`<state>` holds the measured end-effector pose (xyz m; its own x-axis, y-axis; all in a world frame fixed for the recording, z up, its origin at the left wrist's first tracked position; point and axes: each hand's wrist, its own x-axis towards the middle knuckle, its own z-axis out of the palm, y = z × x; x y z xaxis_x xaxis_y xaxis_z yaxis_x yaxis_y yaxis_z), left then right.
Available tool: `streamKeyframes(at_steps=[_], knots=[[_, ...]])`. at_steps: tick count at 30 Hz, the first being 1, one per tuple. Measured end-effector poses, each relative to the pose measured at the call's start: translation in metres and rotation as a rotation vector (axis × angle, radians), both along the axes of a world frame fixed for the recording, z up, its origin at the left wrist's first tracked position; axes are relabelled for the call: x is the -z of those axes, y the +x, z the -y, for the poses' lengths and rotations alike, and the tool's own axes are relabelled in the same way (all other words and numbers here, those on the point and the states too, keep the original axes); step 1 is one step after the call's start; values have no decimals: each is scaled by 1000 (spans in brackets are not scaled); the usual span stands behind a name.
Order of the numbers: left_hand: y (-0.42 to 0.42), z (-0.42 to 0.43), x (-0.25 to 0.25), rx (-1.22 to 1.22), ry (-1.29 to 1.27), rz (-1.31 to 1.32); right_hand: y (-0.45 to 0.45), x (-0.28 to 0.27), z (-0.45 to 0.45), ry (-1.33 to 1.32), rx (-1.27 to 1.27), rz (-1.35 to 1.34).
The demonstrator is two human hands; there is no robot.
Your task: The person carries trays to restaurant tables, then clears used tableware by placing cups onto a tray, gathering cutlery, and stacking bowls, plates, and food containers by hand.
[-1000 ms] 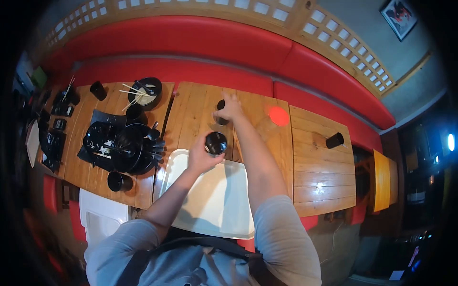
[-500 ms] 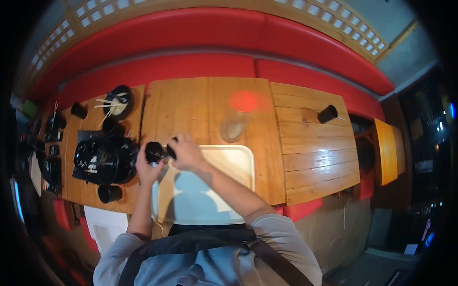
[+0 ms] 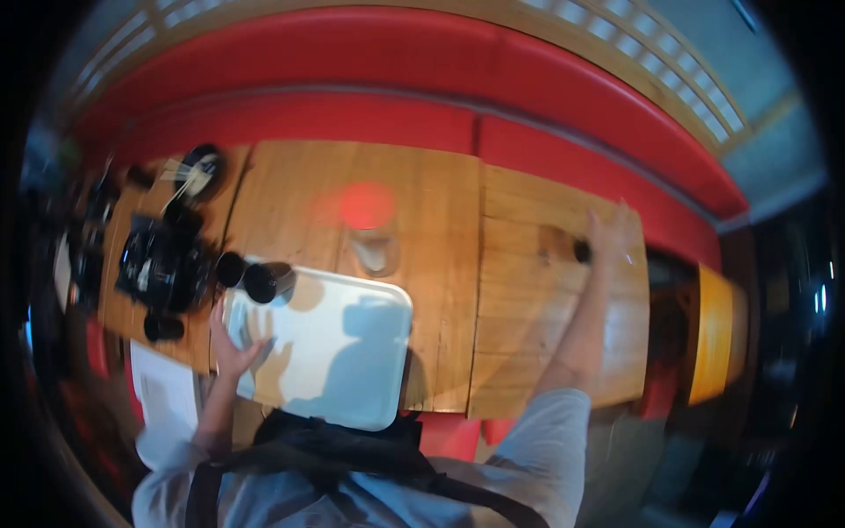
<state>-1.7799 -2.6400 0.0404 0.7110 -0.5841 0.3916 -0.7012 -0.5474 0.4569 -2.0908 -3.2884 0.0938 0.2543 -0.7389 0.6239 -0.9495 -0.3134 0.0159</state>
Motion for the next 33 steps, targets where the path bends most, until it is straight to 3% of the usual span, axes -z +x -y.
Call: streamKeyframes(at_steps=[1,2,3,6,10,13,17,20,24,27,30,31,32,33], knots=[[-3,18,-23,1,-29,-61,-6,-5,7,324,111,-39],[-1,22,-24,-2,-60,-45,-21,24,40,498,185,-38],[-2,25,-25,-21,-69,-9,-36,44,57,676,125,-25],[-3,20,-19,-84,-83,-53,-43,60,36,571,-3,-15],[-3,3,-14,-72,-134,-72,-28,30,-45,568,-52,-77],[7,13,-32,89,3,111,2,-16,-149,598,-277,-117],[37,65,-74,254,381,30,63,-46,-285,759,-733,109],[61,79,-50,443,234,63,127,-38,-359,901,-936,74],[67,78,-62,587,503,-16,208,-21,-435,845,-918,99],[64,73,-59,609,420,-60,241,1,-457,765,-890,39],[62,37,-64,539,113,229,248,-5,-473,572,-821,-30],[61,19,-66,554,118,221,248,-20,-481,295,-852,-17],[64,-5,-72,587,-77,124,250,-37,-496,301,-835,-18],[70,-29,-78,616,-272,30,256,-54,-514,185,-827,199]])
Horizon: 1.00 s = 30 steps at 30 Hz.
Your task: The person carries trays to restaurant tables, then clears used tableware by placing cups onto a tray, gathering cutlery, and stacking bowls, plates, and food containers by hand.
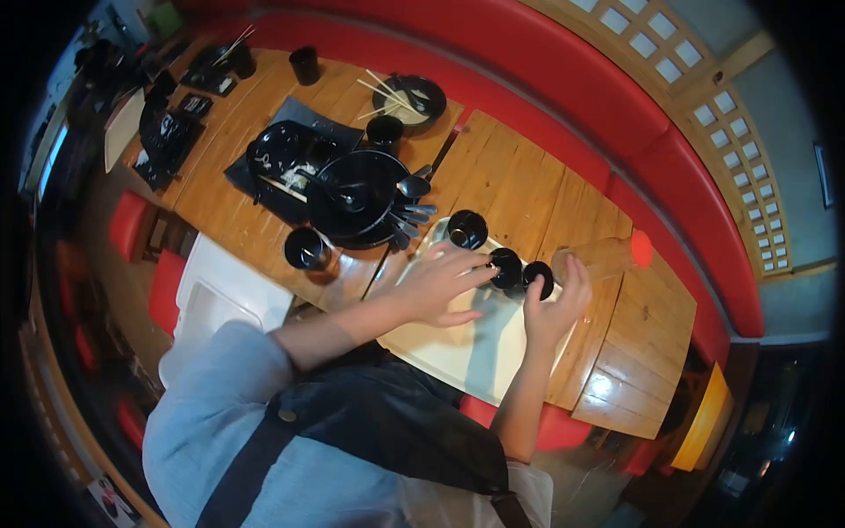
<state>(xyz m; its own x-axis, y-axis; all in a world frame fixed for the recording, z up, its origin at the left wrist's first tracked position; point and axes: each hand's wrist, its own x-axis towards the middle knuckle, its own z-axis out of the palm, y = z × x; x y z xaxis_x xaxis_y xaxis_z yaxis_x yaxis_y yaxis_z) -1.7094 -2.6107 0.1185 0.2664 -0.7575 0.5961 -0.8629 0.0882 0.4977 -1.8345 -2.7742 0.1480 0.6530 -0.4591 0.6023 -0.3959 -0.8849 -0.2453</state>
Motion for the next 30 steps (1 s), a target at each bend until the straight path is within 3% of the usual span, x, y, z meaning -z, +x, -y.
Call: streamKeyframes(at_steps=[1,3,4,5,6,7,9,11,14,15,16,18,20,23,25,29,30], knots=[[7,-34,-1,-61,20,15,8,-14,-20,-21,44,238],[25,-109,-6,-250,-37,47,31,-14,-78,415,-166,384],[32,-129,11,-504,-234,91,48,-2,-98,252,-396,338],[46,-151,20,-575,-133,27,65,-1,-131,402,-502,253],[52,-162,16,-764,37,50,83,12,-149,412,-663,184],[58,-170,12,-952,212,76,95,11,-165,340,-637,167],[81,-188,41,-826,251,-129,106,9,-161,259,-598,148],[88,-195,53,-690,245,-246,104,9,-125,145,-384,324],[74,-195,33,-658,303,-331,72,2,-60,68,-9,-146],[69,-197,34,-663,271,-243,65,2,-48,32,95,-294],[65,-197,30,-611,273,-236,60,3,-38,30,99,-294],[53,-192,14,-569,274,-232,53,9,-22,183,61,-811],[43,-175,0,-377,273,-256,50,22,-12,212,13,-802],[27,-130,-8,-279,346,-295,47,30,1,282,-62,-738],[19,-98,-5,-181,270,-300,38,19,4,255,-107,-564],[14,-36,18,-141,292,-319,3,16,33,263,73,-643],[14,-25,23,-156,364,-315,-5,23,44,404,-27,-599]])
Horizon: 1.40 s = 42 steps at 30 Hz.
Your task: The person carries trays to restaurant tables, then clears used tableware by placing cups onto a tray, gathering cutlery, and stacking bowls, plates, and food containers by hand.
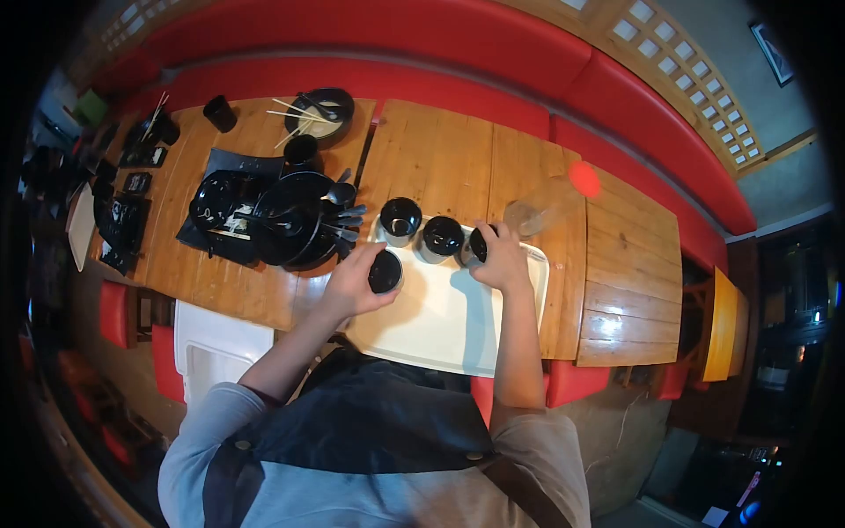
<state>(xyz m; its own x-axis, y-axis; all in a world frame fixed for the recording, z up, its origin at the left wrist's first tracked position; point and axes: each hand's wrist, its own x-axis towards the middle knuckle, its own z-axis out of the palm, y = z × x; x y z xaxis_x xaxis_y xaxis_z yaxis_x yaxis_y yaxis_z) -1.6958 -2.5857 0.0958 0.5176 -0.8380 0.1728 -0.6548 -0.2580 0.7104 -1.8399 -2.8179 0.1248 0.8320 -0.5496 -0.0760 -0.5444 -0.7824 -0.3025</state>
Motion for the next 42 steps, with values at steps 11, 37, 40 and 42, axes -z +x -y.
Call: streamKeyframes(at_steps=[11,37,40,42], knots=[[-3,14,6,-74,-10,-144,-16,1,-67,237,-20,158],[246,10,-51,-343,116,326,54,-61,-183,-78,356,680],[236,1,-74,-313,92,350,31,-46,-173,-27,425,686],[213,-8,-97,-263,-1,379,23,-46,-171,16,373,732]])
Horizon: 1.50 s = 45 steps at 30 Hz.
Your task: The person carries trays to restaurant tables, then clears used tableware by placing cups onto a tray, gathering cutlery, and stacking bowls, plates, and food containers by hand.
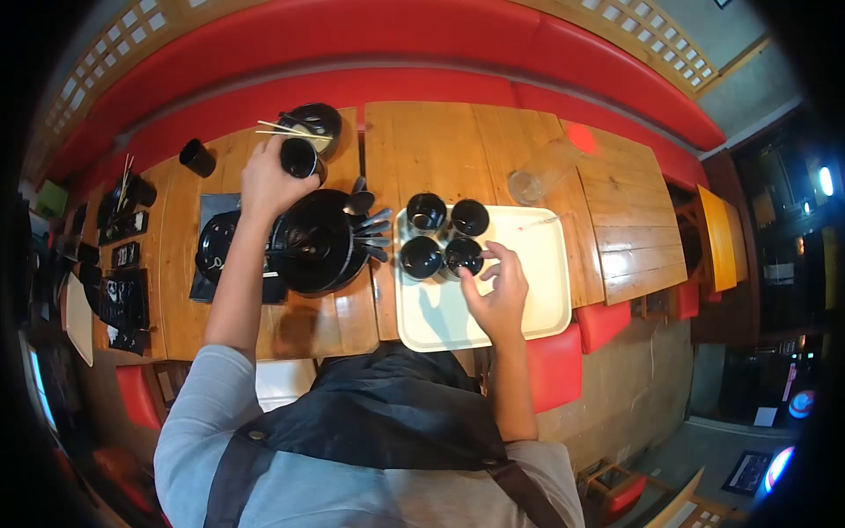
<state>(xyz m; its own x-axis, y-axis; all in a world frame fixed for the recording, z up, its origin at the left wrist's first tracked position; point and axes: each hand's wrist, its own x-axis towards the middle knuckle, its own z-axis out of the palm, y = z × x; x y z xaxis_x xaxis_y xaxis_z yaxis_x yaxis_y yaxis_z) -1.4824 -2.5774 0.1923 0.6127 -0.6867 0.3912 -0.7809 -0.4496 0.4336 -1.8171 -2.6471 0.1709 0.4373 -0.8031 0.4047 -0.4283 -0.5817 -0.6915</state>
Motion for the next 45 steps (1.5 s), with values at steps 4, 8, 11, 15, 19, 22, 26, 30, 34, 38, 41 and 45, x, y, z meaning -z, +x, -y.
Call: streamKeyframes(at_steps=[4,8,11,15,19,22,26,30,34,38,41,45], knots=[[-90,-19,-57,263,26,-114,-5,-7,-6,18,-272,104],[-162,-26,-39,454,365,-249,-26,3,-3,144,-381,73],[-212,-27,9,545,651,-397,-54,29,11,262,-335,64],[-252,-25,62,435,708,-352,-75,45,24,346,-355,-27],[-254,-38,51,322,650,-184,-73,41,38,298,-399,-96],[-204,-65,7,317,382,-294,-62,29,47,240,-368,-55],[-33,-92,-24,-137,118,-102,-38,6,46,171,-285,28],[190,-113,23,-444,197,-48,6,-22,20,117,-220,54],[335,-150,64,-685,489,-50,86,-60,-26,-52,-341,-163],[418,-186,76,-858,669,19,185,-79,-57,10,-713,-414],[446,-207,67,-872,652,-150,263,-67,-62,28,-1028,-564],[492,-226,109,-749,554,-68,393,-41,-72,-40,-1248,-467]])
